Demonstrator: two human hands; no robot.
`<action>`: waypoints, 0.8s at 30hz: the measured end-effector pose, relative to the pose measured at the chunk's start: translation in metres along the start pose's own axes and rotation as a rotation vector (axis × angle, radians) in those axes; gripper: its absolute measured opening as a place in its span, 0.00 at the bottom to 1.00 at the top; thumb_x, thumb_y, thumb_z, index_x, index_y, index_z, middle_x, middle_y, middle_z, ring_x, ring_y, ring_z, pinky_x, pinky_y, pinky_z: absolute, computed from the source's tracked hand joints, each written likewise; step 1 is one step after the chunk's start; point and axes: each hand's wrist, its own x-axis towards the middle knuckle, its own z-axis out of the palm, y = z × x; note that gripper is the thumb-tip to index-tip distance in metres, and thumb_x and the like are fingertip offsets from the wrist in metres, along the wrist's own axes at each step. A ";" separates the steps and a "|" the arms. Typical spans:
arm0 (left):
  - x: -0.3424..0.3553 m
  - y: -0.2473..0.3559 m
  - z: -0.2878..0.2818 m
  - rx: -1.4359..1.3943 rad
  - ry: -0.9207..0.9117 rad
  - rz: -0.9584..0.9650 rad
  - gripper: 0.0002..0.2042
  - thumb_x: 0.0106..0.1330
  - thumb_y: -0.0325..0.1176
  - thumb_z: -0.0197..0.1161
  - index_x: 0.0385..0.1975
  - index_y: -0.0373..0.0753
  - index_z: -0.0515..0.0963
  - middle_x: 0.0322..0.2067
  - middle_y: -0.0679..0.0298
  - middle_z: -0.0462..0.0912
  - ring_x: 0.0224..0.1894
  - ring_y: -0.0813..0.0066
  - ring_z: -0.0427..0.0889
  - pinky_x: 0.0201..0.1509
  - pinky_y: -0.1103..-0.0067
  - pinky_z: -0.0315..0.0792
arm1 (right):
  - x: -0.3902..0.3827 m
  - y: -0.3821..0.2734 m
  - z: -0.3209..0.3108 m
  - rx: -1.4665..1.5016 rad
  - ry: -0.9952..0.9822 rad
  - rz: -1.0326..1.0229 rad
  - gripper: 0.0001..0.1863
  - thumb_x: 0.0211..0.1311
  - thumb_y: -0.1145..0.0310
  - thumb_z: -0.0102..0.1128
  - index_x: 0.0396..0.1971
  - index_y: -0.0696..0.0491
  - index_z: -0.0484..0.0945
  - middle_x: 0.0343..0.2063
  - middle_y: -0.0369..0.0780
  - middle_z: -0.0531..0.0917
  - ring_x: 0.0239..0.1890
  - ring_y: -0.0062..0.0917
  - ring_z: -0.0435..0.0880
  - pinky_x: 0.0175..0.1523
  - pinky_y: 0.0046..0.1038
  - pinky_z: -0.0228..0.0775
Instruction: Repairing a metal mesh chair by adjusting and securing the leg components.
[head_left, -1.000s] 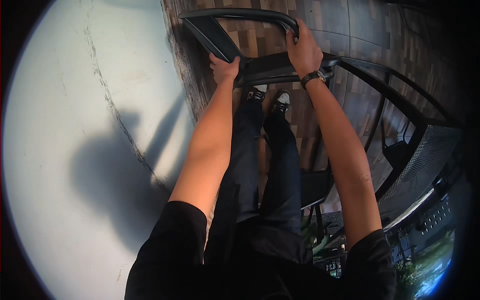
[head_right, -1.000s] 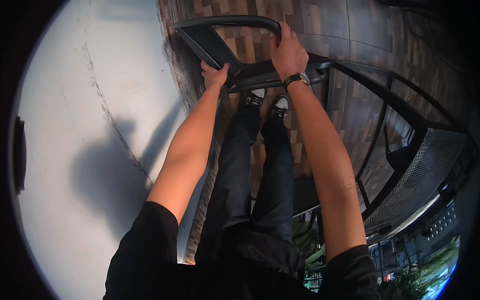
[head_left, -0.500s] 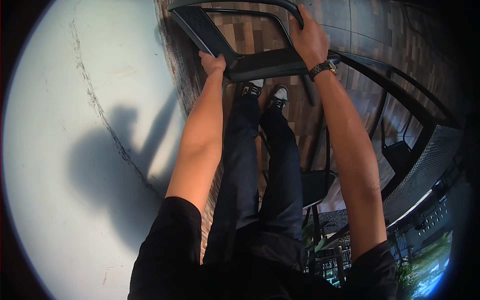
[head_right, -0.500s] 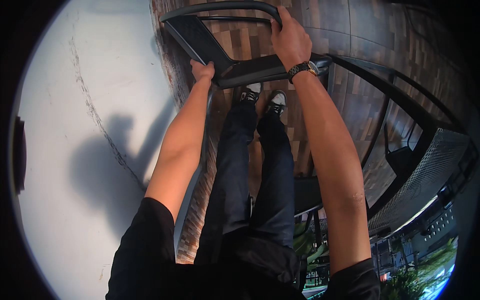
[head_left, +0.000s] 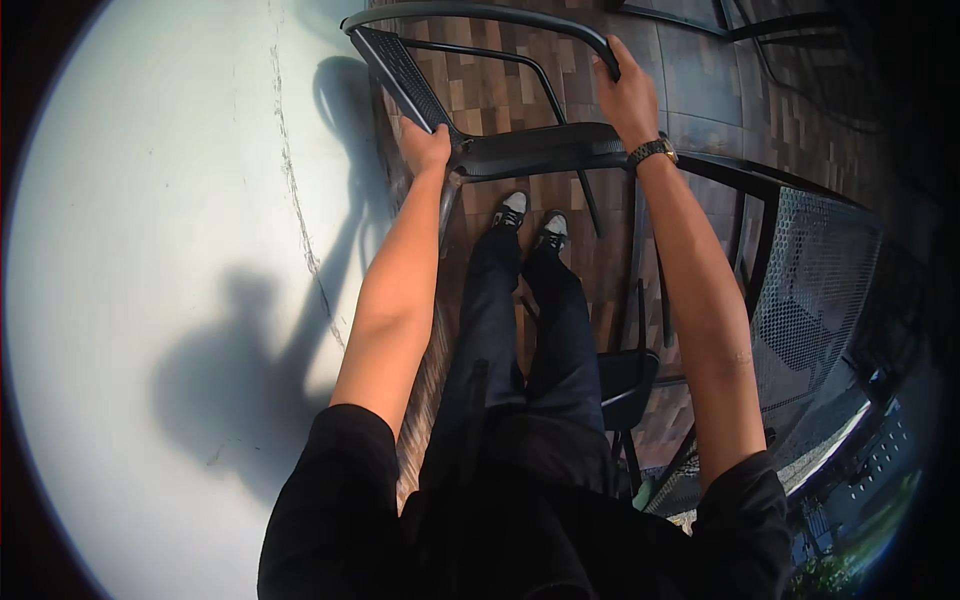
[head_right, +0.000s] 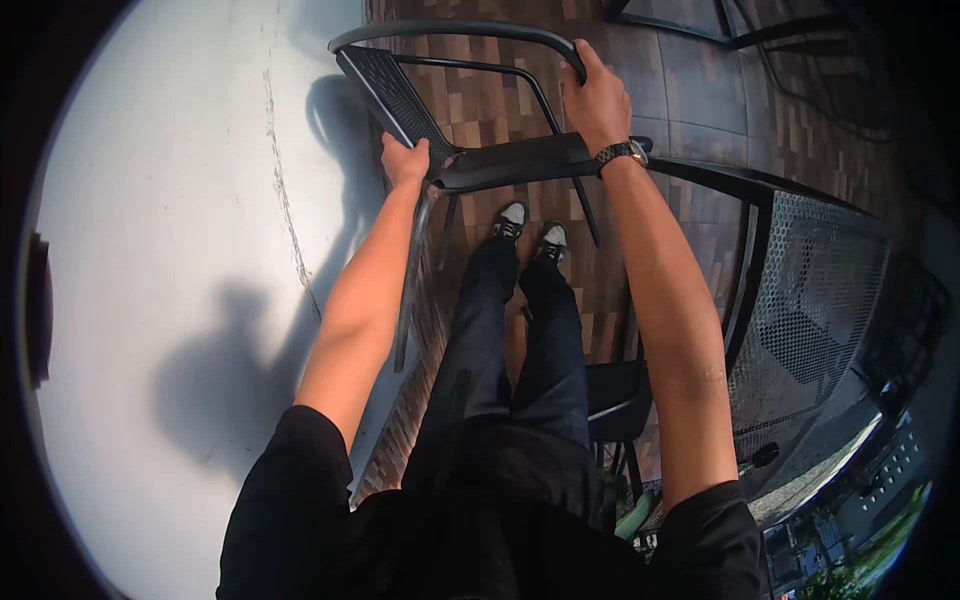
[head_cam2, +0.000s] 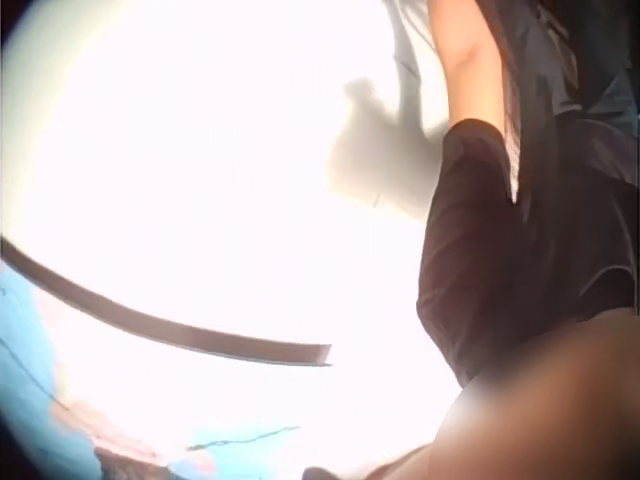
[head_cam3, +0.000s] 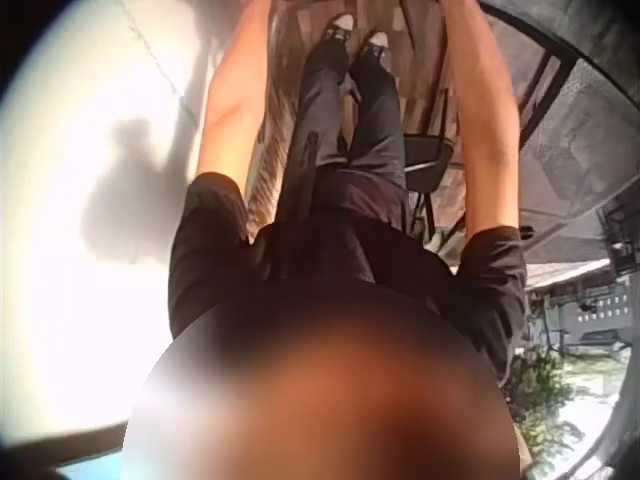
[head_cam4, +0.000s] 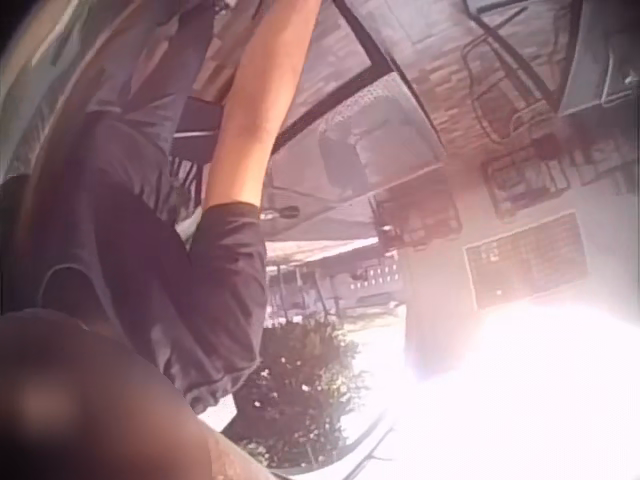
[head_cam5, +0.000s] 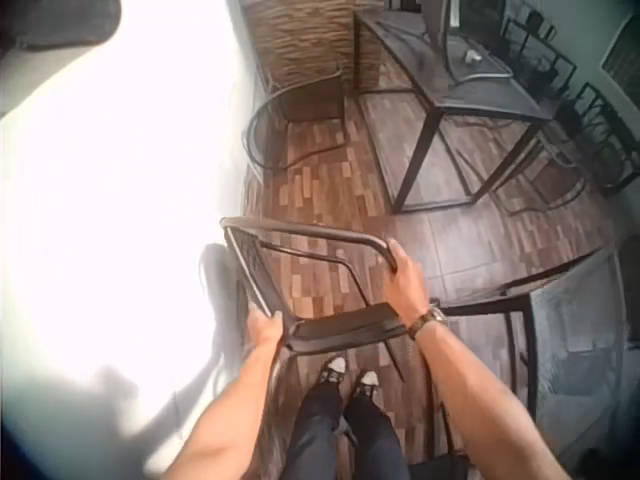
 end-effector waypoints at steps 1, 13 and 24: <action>-0.007 0.017 -0.021 -0.008 0.025 0.040 0.38 0.55 0.38 0.75 0.62 0.25 0.66 0.53 0.36 0.80 0.58 0.41 0.79 0.64 0.62 0.73 | 0.001 -0.018 -0.027 0.019 -0.028 0.021 0.21 0.72 0.57 0.56 0.62 0.39 0.74 0.35 0.48 0.87 0.43 0.53 0.84 0.44 0.49 0.75; -0.092 0.247 -0.283 -0.170 0.155 0.357 0.23 0.53 0.35 0.73 0.46 0.29 0.76 0.42 0.42 0.86 0.49 0.42 0.84 0.56 0.61 0.77 | -0.001 -0.212 -0.313 0.011 0.306 -0.155 0.23 0.69 0.54 0.58 0.63 0.40 0.75 0.39 0.50 0.87 0.45 0.53 0.84 0.49 0.49 0.77; -0.173 0.411 -0.381 -0.563 0.319 0.467 0.23 0.52 0.34 0.68 0.46 0.26 0.75 0.43 0.43 0.84 0.47 0.41 0.84 0.53 0.58 0.77 | -0.011 -0.326 -0.522 -0.082 0.665 -0.499 0.19 0.66 0.63 0.62 0.55 0.53 0.80 0.32 0.52 0.86 0.35 0.50 0.85 0.39 0.40 0.76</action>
